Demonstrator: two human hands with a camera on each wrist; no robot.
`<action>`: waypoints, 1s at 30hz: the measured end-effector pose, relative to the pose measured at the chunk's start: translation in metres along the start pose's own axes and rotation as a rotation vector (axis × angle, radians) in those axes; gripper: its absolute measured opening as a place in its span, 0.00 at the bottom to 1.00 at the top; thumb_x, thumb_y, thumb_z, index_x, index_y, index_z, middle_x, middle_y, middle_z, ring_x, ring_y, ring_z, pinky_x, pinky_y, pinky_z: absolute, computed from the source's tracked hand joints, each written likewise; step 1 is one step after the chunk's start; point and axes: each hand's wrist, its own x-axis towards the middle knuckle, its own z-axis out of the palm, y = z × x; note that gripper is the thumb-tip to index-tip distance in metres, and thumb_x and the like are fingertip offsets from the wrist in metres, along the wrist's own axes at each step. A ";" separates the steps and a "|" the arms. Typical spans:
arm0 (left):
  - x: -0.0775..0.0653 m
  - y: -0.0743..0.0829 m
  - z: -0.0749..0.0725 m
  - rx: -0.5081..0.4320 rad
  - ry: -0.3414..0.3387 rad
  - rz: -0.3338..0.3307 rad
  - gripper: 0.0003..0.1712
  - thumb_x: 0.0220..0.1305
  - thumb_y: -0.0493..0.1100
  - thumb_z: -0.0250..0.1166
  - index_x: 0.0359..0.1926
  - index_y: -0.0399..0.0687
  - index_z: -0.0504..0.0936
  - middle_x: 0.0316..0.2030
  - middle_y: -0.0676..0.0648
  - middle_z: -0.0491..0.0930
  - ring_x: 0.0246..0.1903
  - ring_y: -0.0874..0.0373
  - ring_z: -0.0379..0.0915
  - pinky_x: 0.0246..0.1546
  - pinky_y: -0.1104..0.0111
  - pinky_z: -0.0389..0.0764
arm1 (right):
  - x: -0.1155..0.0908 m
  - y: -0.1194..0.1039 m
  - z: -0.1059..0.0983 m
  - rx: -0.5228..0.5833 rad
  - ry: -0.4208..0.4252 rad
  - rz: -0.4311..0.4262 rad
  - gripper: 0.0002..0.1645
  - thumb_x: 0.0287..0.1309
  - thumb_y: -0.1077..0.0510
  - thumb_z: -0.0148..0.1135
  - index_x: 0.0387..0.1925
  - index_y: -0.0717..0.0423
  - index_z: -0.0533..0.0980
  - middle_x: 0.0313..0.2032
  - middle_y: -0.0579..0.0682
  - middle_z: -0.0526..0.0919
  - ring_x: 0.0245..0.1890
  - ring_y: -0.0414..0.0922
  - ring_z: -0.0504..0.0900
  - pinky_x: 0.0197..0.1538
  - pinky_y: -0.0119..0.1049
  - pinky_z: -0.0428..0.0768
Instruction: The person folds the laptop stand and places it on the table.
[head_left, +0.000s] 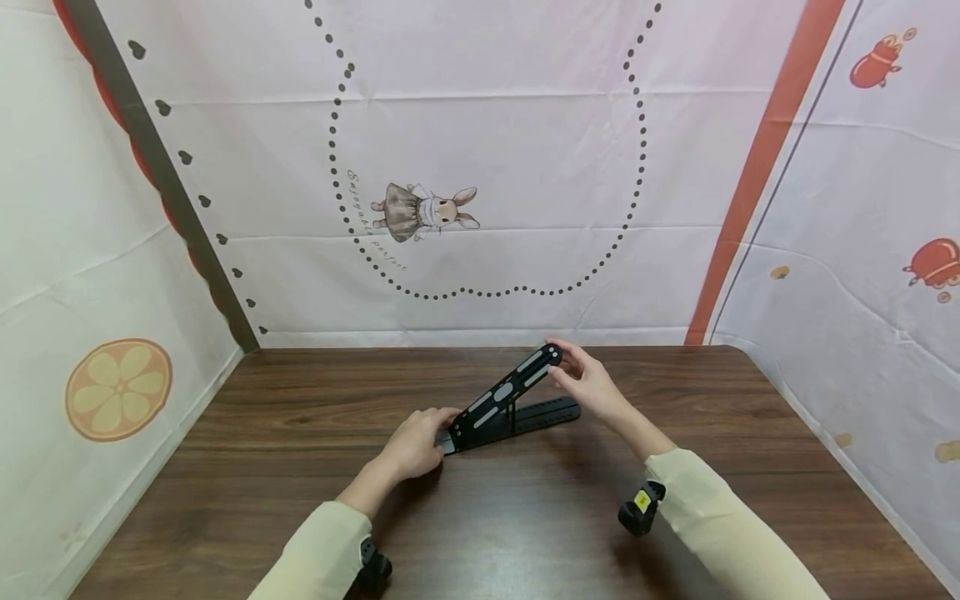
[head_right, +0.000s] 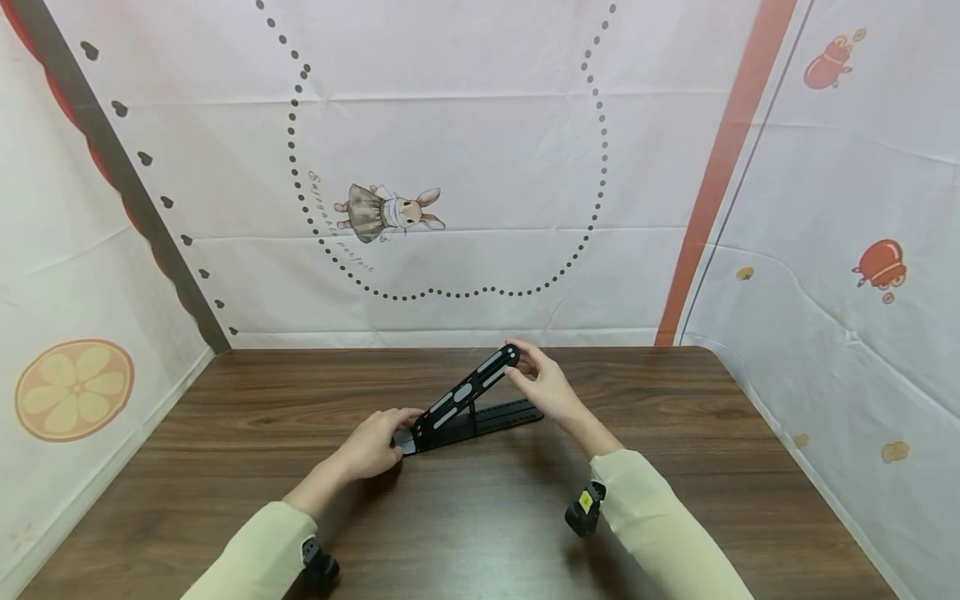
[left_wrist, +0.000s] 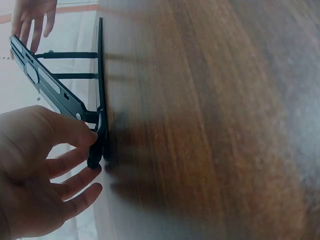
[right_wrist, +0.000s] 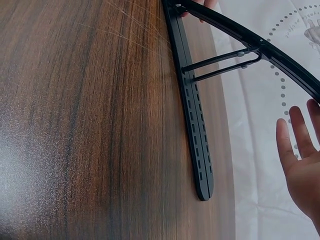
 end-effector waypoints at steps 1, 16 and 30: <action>0.000 0.000 0.000 -0.001 0.004 -0.006 0.34 0.47 0.28 0.61 0.59 0.47 0.71 0.47 0.46 0.77 0.51 0.45 0.69 0.53 0.51 0.69 | 0.000 0.000 0.000 0.003 0.000 0.003 0.30 0.61 0.62 0.55 0.64 0.53 0.62 0.53 0.62 0.75 0.42 0.41 0.78 0.42 0.34 0.80; -0.001 -0.008 0.004 0.153 0.098 -0.123 0.30 0.42 0.48 0.73 0.50 0.50 0.78 0.41 0.49 0.78 0.39 0.51 0.74 0.35 0.58 0.75 | 0.001 0.003 0.002 0.035 0.016 0.035 0.29 0.62 0.63 0.54 0.64 0.51 0.62 0.55 0.61 0.73 0.46 0.43 0.77 0.50 0.52 0.75; 0.000 -0.007 0.001 0.190 0.085 -0.167 0.20 0.44 0.50 0.73 0.40 0.50 0.82 0.35 0.49 0.75 0.31 0.55 0.71 0.28 0.62 0.73 | 0.001 0.002 0.002 0.047 0.014 0.023 0.30 0.61 0.62 0.56 0.64 0.55 0.62 0.56 0.62 0.73 0.49 0.47 0.77 0.50 0.50 0.76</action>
